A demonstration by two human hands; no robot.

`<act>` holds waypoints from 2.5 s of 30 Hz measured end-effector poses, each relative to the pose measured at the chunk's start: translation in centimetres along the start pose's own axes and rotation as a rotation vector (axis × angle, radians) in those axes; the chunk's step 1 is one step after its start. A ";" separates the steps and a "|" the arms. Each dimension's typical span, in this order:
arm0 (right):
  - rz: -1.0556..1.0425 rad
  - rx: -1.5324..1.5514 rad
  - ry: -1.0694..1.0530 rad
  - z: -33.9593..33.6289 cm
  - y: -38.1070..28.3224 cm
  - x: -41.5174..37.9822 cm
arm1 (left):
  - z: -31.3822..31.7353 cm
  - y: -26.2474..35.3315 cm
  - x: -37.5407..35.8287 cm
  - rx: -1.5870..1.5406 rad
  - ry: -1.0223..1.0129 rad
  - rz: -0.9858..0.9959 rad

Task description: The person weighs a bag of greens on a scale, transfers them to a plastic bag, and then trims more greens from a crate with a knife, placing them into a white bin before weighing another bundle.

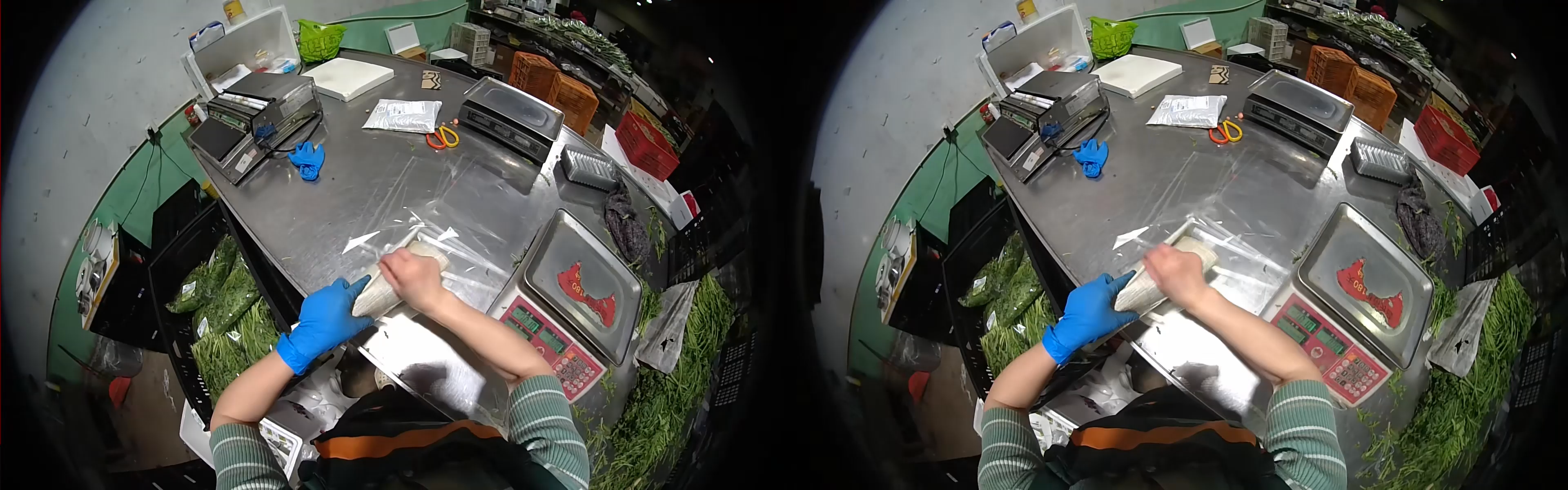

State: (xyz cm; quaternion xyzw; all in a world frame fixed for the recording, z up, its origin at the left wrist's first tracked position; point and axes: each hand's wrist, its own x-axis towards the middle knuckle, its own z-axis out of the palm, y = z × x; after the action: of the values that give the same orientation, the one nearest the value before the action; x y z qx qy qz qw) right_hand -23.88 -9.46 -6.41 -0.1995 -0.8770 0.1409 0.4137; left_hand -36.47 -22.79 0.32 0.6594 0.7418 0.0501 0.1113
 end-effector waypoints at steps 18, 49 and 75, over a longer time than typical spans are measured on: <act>1.149 1.309 0.202 -0.2 0.4 -11.4 | 5.0 -2.4 2.0 -0.038 -0.075 -0.084; 0.465 -0.343 -0.325 -15.3 -0.5 4.8 | -10.3 -0.2 9.5 -0.889 -0.119 -0.090; 0.716 -1.093 -0.357 -27.8 1.4 -14.5 | -0.8 -2.4 1.5 0.155 -0.039 0.104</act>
State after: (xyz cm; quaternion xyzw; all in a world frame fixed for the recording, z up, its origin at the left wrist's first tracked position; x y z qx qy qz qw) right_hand 6.56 -12.71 0.50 -0.6320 -0.7569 -0.1638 0.0299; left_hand -39.08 -21.56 0.39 0.7047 0.7057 -0.0148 0.0717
